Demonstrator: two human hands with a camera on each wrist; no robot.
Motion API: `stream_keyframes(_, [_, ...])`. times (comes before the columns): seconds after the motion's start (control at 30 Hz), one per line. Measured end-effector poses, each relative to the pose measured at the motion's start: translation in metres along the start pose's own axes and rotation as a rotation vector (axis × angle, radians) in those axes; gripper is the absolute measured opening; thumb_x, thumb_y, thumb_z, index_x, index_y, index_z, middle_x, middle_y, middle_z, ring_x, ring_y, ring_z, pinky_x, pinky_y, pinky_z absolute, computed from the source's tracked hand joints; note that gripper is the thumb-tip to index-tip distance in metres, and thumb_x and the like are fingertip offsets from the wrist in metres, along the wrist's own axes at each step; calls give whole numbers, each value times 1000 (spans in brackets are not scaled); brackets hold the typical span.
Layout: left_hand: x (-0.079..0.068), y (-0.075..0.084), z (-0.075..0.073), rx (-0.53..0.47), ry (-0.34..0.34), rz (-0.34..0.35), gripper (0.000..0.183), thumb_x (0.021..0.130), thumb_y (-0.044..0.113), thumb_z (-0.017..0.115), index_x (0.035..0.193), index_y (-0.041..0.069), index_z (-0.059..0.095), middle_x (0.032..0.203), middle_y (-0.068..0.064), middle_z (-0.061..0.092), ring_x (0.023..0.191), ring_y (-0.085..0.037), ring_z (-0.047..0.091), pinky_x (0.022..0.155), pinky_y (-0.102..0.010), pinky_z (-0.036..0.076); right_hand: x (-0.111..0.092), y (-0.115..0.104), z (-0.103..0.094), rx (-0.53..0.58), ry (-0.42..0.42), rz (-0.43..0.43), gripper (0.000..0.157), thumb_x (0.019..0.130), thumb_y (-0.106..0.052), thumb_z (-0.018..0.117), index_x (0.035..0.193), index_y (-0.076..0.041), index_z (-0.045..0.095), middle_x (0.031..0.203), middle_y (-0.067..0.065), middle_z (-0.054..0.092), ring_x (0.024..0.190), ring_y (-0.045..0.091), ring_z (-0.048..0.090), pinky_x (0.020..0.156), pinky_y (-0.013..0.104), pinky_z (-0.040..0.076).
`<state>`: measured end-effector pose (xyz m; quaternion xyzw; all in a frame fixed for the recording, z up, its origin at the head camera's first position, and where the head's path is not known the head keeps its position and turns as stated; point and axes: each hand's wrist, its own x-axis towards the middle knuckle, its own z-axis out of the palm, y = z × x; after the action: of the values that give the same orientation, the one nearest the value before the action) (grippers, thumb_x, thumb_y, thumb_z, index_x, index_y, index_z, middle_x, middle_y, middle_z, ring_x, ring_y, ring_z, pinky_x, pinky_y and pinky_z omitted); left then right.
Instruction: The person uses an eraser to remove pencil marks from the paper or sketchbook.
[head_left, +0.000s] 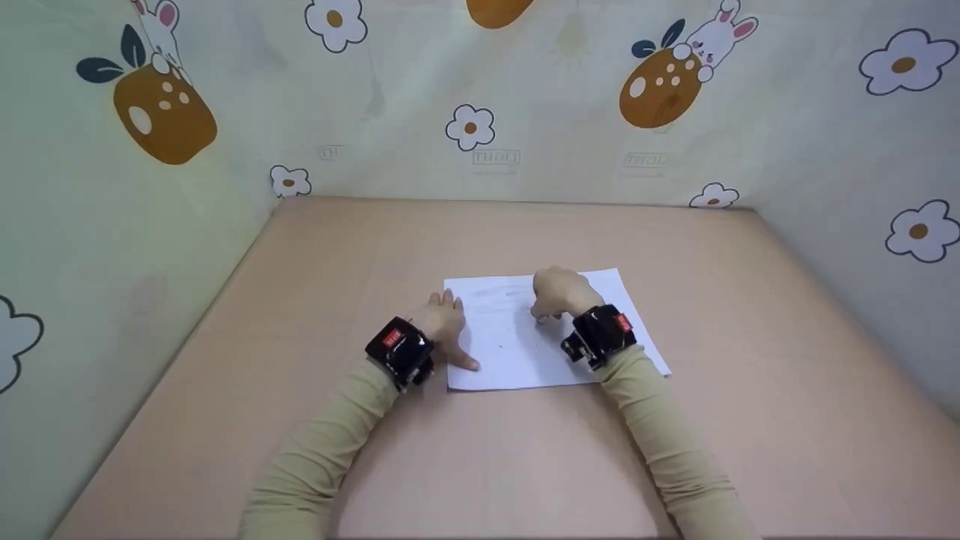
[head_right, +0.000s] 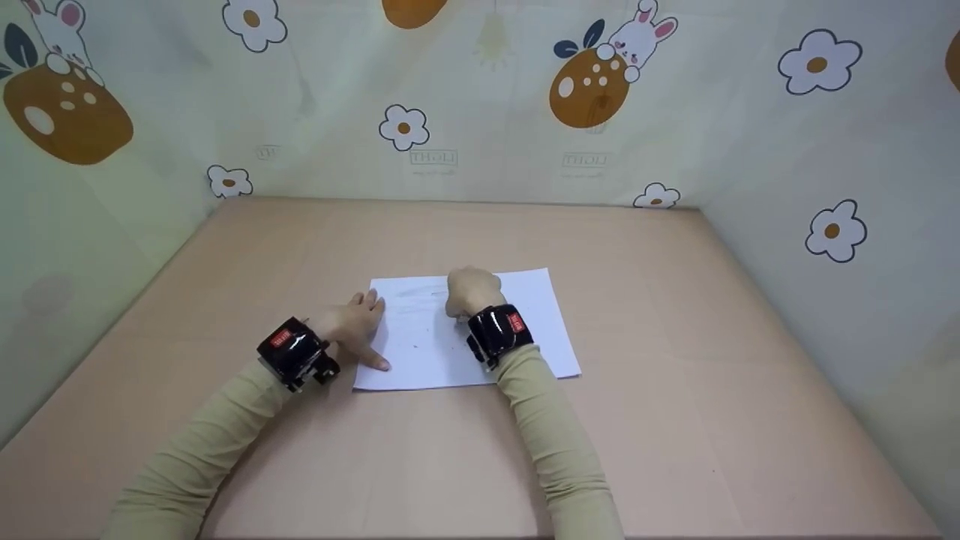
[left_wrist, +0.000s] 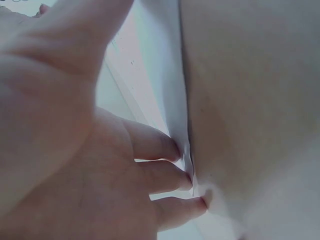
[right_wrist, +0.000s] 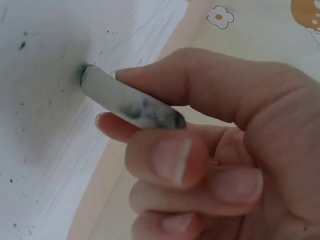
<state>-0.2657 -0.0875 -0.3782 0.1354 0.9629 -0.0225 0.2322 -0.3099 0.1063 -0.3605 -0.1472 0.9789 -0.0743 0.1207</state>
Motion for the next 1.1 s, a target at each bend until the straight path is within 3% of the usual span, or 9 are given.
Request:
stream_keyframes(0.17, [1,1,0,-17,-3,7,121,72,64,68,149,-7,7,156,-29,0,146,-43,4,123,-48,9,6,-2,7,65,24,-98,18,77,-17,69,66,-11,56,50,-4,52,49,11,49,48,22,37])
stream_keyframes(0.33, [0,1,0,-14,20,21,121,72,64,69,149,-8,8,156,-30,2,146,-44,6,122,-49,11,2,0,2,-19,25,22,18,68,-8,63,57,-14,50,50,-4,50,50,13,48,44,25,37])
stream_keyframes(0.43, [-1,1,0,-9,24,24,121,72,64,69,149,-8,8,156,-30,2,146,-44,7,122,-49,11,1,2,1,-21,15,46,18,67,-8,62,55,-14,51,49,-3,51,50,14,48,43,26,36])
stream_keyframes(0.63, [-1,0,1,-13,13,9,121,72,65,68,149,-6,8,157,-29,2,146,-43,6,122,-50,11,5,-1,7,82,38,-80,16,77,-17,69,68,-10,58,54,-4,53,52,11,50,48,21,37])
stream_keyframes(0.9, [2,1,0,4,0,21,121,73,64,68,149,-8,7,156,-30,1,146,-44,4,123,-48,9,-1,-2,1,-90,53,34,21,66,-7,64,55,-13,47,58,0,51,56,17,48,45,29,36])
stream_keyframes(1.1, [1,0,0,-8,2,8,122,72,64,69,149,-7,8,156,-29,1,146,-43,5,122,-49,11,5,-3,8,51,49,-107,12,78,-16,68,75,-6,64,59,-3,55,53,11,50,49,21,38])
